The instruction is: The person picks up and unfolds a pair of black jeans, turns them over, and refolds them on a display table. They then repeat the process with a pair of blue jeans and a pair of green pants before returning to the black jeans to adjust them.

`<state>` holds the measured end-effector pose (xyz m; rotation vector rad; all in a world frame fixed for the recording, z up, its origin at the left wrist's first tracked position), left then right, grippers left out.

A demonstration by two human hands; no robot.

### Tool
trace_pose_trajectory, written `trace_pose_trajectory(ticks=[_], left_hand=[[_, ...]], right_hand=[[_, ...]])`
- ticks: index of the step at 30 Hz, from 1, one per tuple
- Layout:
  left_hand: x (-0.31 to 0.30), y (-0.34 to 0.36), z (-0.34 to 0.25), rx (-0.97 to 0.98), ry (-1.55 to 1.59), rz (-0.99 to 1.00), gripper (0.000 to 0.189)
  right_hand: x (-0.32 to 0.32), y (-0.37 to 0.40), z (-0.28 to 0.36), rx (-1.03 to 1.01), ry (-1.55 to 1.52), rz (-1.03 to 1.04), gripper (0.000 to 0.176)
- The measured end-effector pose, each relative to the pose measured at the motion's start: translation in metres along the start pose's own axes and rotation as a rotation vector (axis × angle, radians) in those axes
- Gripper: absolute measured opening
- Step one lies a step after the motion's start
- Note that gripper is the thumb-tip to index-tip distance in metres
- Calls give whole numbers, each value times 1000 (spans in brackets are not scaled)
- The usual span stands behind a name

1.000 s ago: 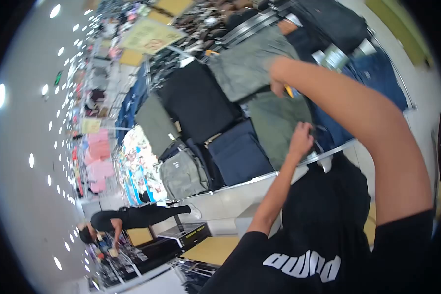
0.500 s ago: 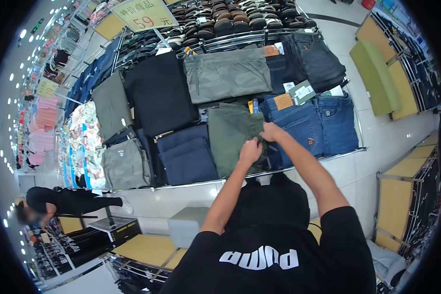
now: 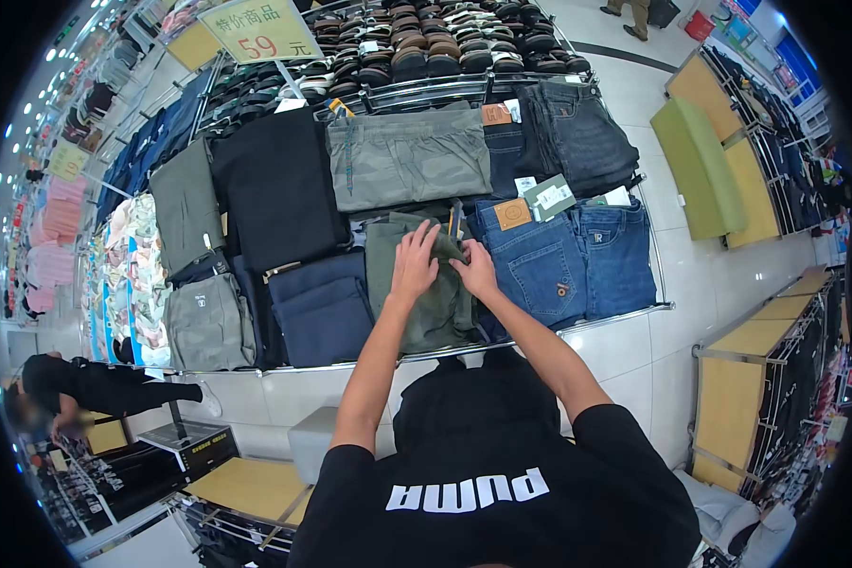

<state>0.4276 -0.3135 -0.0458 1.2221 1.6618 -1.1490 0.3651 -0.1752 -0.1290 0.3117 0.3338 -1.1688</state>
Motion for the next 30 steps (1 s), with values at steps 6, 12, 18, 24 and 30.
trace_pose_trajectory(ticks=[6,12,18,24,30], left_hand=[[16,-19,-22,246,-11,209,46],[6,-8,-7,187,143,36,26],[-25,8,4,48,339,-125,23],[-35,24,36,-32,208,-137,21],[-50,22,21,7,126,-176,21]], right_hand=[[-10,20,44,-266,-61,-32,30],[-21,29,43,-240,-137,28,40],[8,48,16,-216,-120,325,58],[29,71,-2,-268,100,487,38],[11,85,14,-327,78,408,35]])
Point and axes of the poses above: each hand's wrist, its own y-axis away from the middle knuckle, its own x-axis out of the palm, z = x × y, the point moved 10 cm from there along -y, towards the middle knuckle, and after that the axes turned 13 degrees about -y, right-handed, at the moved point
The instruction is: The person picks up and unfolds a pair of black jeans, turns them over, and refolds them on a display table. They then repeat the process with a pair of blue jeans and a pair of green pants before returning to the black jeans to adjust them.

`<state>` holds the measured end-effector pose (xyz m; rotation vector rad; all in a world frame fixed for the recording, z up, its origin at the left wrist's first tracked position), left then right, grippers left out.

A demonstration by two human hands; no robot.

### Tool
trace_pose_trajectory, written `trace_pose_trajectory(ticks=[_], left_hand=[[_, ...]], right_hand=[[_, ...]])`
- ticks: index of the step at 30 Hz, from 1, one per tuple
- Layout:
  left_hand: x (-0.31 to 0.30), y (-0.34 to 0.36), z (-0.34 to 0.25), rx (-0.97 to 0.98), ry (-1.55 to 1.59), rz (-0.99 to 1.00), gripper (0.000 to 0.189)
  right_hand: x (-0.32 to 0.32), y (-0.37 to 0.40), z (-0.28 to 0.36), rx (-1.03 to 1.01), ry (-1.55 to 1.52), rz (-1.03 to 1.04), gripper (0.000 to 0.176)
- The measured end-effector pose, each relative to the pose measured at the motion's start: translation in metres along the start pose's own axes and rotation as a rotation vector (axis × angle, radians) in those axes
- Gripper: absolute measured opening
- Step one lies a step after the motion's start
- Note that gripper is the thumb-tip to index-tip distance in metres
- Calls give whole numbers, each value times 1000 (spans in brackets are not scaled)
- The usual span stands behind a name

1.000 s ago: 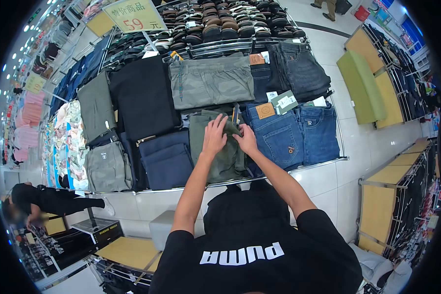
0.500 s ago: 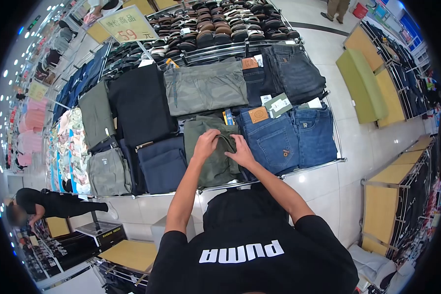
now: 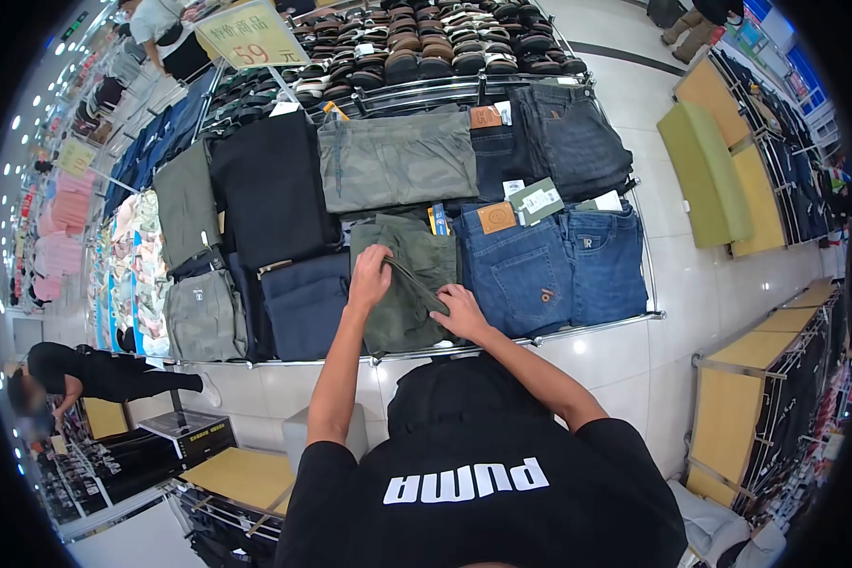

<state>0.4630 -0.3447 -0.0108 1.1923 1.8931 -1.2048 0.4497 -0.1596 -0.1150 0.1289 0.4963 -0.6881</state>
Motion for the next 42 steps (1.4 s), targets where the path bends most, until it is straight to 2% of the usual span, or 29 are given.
trace_pose_trajectory(ticks=[5,7,8,9,11,12,15,16,17,19,20,22,23,27,29,30,32,35,36,37,38,41,42], left_hand=[[-16,-11,-17,16,34,-94,21],[-30,-11,-25,15,43,-152,22],[-41,-11,-29,7,40,-187,21],[-53,-9,-33,-2,37,-221,20],[-70,0,-36,-11,31,-230,20],[-80,6,-38,-11,31,-235,20],[-102,29,-49,21,-20,-206,22],[-105,39,-47,10,-38,-203,22],[-109,48,-45,-1,-42,-205,22],[-109,63,-38,-44,-89,-159,22],[-108,69,-36,-43,-110,-133,22],[-107,77,-32,-67,-132,-111,23],[-104,81,-31,-79,-150,-81,23],[-102,82,-30,-172,-145,-53,27],[-91,80,-25,-277,-223,109,34],[-90,81,-24,-281,-224,105,34],[-74,88,-12,-313,-400,241,31],[-59,96,19,-351,-386,275,21],[-75,87,19,-433,-298,209,12],[-84,78,17,-428,-295,204,12],[-105,68,17,-423,-281,85,13],[-170,37,-4,-337,-283,-169,20],[-187,29,-11,-311,-337,-224,20]], right_hand=[[-21,2,13,3,-23,30,36],[-23,-4,-16,55,-249,-64,38],[-21,-8,-51,186,-545,-158,36],[-26,-15,-51,185,-546,-148,36],[-38,-28,-63,319,-663,-194,35],[-29,-39,-83,208,-480,-103,32],[-27,-48,-83,271,-592,-50,41],[-29,-51,-74,232,-363,4,59],[-30,-49,-69,232,-363,16,59],[-32,-46,-33,43,-70,119,68],[-34,-44,-25,39,-70,131,68],[-22,-40,-9,-77,251,244,72],[-22,-41,-5,-84,250,254,72],[-22,-47,3,-173,366,173,57],[-22,-55,4,-213,384,139,52],[-17,-58,7,-257,380,190,45],[-11,-62,12,-303,380,240,40],[-24,-72,29,-347,233,144,29],[-29,-78,31,-305,212,137,27],[-36,-82,39,-261,190,130,25],[-52,-85,55,-289,136,60,24],[-82,-103,103,-237,68,79,24],[-97,-107,128,-308,40,35,23]])
Point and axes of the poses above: each hand's wrist, its own y-axis away from the middle knuckle, its own x-axis out of the palm, z = x × y, the point moved 10 cm from there along -y, towards the middle knuckle, and after that the axes turned 13 degrees about -y, right-handed, at the moved point
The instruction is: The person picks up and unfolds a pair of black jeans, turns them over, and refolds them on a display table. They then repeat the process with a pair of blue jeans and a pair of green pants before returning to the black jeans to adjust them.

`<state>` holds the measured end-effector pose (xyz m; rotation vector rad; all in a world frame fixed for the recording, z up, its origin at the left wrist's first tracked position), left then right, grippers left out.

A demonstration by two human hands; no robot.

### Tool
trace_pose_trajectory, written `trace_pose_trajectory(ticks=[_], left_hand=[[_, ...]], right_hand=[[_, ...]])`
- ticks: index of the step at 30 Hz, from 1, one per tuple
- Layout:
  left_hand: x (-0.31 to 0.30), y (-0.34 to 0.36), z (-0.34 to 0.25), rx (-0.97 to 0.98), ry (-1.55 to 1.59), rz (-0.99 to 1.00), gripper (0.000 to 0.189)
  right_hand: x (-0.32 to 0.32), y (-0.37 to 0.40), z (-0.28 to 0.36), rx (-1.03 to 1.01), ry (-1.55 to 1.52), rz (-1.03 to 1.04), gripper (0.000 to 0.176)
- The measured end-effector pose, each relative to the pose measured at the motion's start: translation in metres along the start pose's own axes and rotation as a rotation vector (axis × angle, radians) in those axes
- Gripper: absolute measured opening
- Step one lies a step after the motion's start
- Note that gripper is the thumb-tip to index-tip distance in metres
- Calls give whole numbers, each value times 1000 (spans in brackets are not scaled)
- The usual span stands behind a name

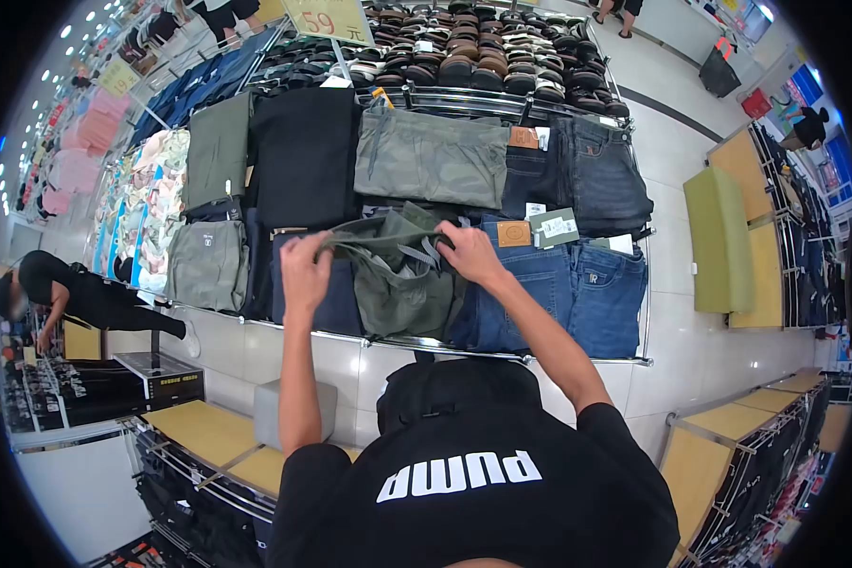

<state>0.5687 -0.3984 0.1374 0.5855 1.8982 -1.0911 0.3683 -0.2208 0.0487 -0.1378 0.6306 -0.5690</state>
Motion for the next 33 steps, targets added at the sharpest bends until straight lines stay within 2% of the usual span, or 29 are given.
trace_pose_trajectory(ticks=[3,7,10,13,16,17,19,20,21,25,27,28,29,30,31,32,33], left_hand=[[-51,-36,-18,33,8,-125,22],[-115,-79,-49,93,117,-305,19],[-154,-109,-76,134,135,-381,20],[-189,-132,-96,207,117,-483,19],[-223,-142,-119,381,42,-669,18],[-228,-148,-120,385,46,-671,18],[-242,-150,-134,486,-69,-783,16],[-246,-159,-134,520,-89,-821,17],[-250,-170,-139,506,-144,-806,17],[-274,-210,-169,443,-212,-800,17],[-297,-213,-174,439,-191,-963,21],[-309,-195,-187,483,-104,-1042,18],[-305,-195,-170,337,-3,-970,19],[-291,-191,-150,192,95,-894,21],[-274,-174,-169,346,292,-785,29],[-234,-161,-175,294,329,-466,29],[-183,-147,-193,406,364,26,29]], right_hand=[[-59,-30,63,-108,82,-68,25],[-154,-56,141,-75,133,-148,23],[-205,-65,187,-177,203,-207,21],[-236,-61,227,-337,359,-330,19],[-256,-51,263,-520,504,-495,18],[-262,-51,269,-520,508,-499,18],[-274,-43,294,-589,699,-636,20],[-277,-43,310,-633,668,-653,19],[-283,-47,326,-622,791,-678,12],[-324,-78,347,-715,862,-851,15],[-329,-71,358,-765,888,-938,14],[-331,-62,359,-743,783,-962,17],[-334,-55,354,-719,678,-984,20],[-349,-64,303,-314,835,-914,20],[-320,-53,298,-391,524,-669,25],[-292,-52,272,-344,340,-359,29],[-264,-38,236,-192,110,-184,23]])
Point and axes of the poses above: each hand's wrist, its own y-axis away from the middle knuckle, its own x-axis out of the palm, z = x × y, the point moved 10 cm from there along -y, towards the middle knuckle, and after that the axes turned 13 degrees about -y, right-handed, at the moved point
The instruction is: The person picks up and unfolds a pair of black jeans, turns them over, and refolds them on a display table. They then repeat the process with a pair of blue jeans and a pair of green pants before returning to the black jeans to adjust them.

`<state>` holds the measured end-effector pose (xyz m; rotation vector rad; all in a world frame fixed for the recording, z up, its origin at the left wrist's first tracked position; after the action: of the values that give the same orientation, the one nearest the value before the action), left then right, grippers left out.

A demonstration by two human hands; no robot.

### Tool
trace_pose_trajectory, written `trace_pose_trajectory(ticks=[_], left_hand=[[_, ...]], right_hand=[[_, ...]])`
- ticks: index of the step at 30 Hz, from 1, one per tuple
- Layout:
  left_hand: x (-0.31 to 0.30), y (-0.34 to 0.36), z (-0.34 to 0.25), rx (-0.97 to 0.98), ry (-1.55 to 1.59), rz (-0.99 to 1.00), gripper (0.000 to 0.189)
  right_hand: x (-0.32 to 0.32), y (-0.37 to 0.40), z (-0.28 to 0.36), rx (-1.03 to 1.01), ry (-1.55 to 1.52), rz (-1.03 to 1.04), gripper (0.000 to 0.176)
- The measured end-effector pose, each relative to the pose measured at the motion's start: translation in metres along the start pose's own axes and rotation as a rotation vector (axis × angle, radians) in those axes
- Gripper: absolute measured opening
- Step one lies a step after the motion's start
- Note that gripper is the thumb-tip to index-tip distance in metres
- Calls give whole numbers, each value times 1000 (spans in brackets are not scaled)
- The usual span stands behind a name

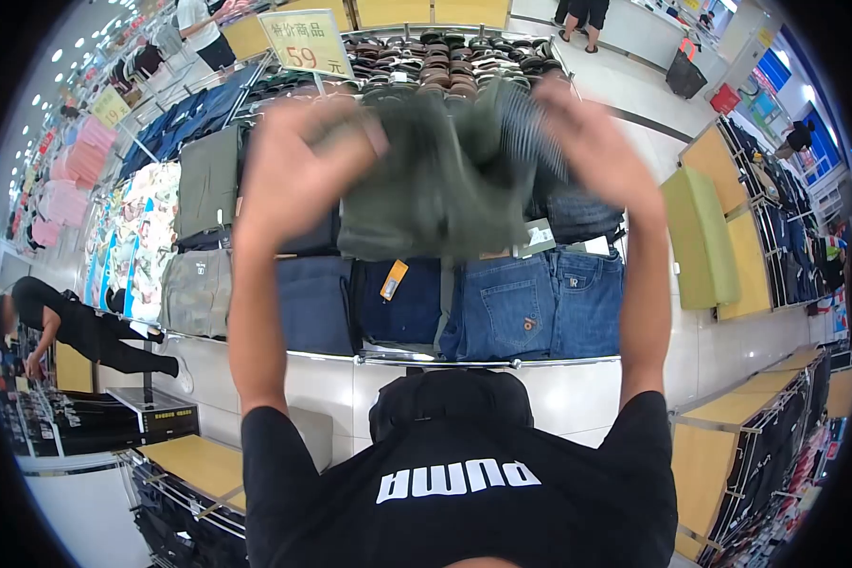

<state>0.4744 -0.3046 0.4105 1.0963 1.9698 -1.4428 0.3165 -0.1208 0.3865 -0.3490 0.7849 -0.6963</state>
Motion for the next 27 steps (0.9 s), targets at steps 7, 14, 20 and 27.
trace_pose_trajectory(ticks=[7,14,20,27], left_hand=[[152,98,58,-172,532,902,23],[150,137,127,-483,461,322,26],[250,220,130,-356,168,809,43],[246,192,103,-346,-137,449,42]], right_hand=[[87,94,-111,350,-82,567,28],[84,129,-123,538,-86,382,44],[157,189,-202,595,-156,445,51],[174,174,-181,557,-311,378,37]])
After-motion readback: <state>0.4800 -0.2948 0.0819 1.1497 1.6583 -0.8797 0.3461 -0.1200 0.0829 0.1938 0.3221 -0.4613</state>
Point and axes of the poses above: each hand's wrist, its own y-axis away from the middle knuckle, its own x-axis out of the palm, z = x × y, the point moved 10 cm from there along -y, towards the middle knuckle, and after that the axes turned 13 degrees about -y, right-handed, at the moved point
